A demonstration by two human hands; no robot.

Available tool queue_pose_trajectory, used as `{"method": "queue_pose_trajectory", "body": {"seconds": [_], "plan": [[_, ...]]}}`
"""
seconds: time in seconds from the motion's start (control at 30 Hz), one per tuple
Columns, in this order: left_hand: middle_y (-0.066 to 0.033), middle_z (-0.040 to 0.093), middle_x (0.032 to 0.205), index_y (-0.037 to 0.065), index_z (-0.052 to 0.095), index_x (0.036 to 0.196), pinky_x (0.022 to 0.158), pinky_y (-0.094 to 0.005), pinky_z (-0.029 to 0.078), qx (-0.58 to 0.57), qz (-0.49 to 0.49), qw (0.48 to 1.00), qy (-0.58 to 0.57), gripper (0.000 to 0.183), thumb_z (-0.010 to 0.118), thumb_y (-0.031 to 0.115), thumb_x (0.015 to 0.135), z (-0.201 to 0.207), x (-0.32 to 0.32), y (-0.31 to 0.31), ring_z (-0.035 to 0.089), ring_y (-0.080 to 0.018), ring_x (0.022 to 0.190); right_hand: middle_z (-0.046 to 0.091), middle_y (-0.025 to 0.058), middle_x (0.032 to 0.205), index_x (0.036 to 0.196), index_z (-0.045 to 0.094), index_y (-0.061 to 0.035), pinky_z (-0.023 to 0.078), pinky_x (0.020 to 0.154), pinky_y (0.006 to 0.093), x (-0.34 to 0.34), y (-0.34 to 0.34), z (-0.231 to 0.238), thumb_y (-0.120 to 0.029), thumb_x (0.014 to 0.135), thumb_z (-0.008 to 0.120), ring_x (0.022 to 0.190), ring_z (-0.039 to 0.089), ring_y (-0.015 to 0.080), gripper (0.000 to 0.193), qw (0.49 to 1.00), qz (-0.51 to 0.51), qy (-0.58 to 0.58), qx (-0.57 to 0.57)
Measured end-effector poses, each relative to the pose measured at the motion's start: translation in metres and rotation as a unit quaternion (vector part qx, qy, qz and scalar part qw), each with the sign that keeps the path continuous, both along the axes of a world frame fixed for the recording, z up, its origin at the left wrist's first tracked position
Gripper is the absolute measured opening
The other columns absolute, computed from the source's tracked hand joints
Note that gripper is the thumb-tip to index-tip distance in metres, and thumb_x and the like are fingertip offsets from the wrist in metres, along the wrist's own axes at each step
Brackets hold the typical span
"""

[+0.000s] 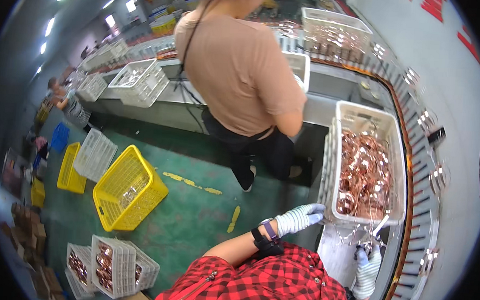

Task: Hanging copper-colored components onto a moving conveyor line in a manufacturing facility.

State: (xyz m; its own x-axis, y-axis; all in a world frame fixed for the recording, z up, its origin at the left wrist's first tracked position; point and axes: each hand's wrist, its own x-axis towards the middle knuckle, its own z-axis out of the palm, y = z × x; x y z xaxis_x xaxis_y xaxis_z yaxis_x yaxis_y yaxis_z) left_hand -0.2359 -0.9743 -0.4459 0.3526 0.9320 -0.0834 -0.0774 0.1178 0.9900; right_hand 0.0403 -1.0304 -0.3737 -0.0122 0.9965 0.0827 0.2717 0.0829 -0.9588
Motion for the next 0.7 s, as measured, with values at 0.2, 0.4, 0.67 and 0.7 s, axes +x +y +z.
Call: {"method": "queue_pose_trajectory", "body": {"seconds": [0.2, 0.4, 0.67, 0.7], "plan": [[-0.0134, 0.053, 0.125, -0.002, 0.039, 0.134, 0.097, -0.0315, 0.04, 0.008, -0.023, 0.998, 0.057, 0.051, 0.054, 0.024, 0.093, -0.006, 0.016, -0.003, 0.052, -0.0197, 0.111, 0.059, 0.0016, 0.099, 0.119, 0.053, -0.001, 0.044, 0.077, 0.0291, 0.023, -0.016, -0.006, -0.035, 0.086, 0.063, 0.087, 0.053, 0.0124, 0.049, 0.985, -0.003, 0.174, -0.022], [-0.0148, 0.054, 0.121, -0.004, 0.04, 0.133, 0.095, -0.032, 0.042, -0.066, -0.163, 0.983, 0.045, 0.052, 0.057, 0.022, 0.09, 0.011, 0.108, 0.024, 0.055, -0.0203, 0.107, 0.058, 0.0128, 0.087, 0.101, 0.057, -0.0012, 0.043, 0.078, 0.0332, 0.085, -0.087, -0.064, -0.023, 0.083, 0.058, 0.082, 0.055, 0.0188, 0.028, 0.986, -0.155, 0.058, -0.016], [-0.0165, 0.049, 0.127, -0.003, 0.026, 0.139, 0.095, -0.0357, 0.042, 0.046, -0.379, 0.922, 0.059, 0.073, 0.057, 0.039, 0.09, 0.011, 0.31, 0.062, 0.054, -0.0217, 0.108, 0.055, 0.0022, 0.077, 0.096, 0.058, 0.0009, 0.043, 0.067, 0.0278, 0.101, -0.222, -0.113, -0.017, 0.081, 0.059, 0.073, 0.049, 0.011, 0.023, 0.892, -0.398, 0.181, -0.113], [-0.0158, 0.05, 0.125, -0.003, 0.024, 0.14, 0.095, -0.0359, 0.043, 0.044, -0.383, 0.919, 0.085, 0.075, 0.058, 0.041, 0.089, 0.031, 0.339, 0.061, 0.054, -0.0222, 0.107, 0.055, 0.0, 0.08, 0.096, 0.059, 0.001, 0.042, 0.067, 0.0256, 0.096, -0.238, -0.123, -0.012, 0.081, 0.058, 0.073, 0.048, 0.0086, 0.02, 0.869, -0.437, 0.215, -0.088]]}}
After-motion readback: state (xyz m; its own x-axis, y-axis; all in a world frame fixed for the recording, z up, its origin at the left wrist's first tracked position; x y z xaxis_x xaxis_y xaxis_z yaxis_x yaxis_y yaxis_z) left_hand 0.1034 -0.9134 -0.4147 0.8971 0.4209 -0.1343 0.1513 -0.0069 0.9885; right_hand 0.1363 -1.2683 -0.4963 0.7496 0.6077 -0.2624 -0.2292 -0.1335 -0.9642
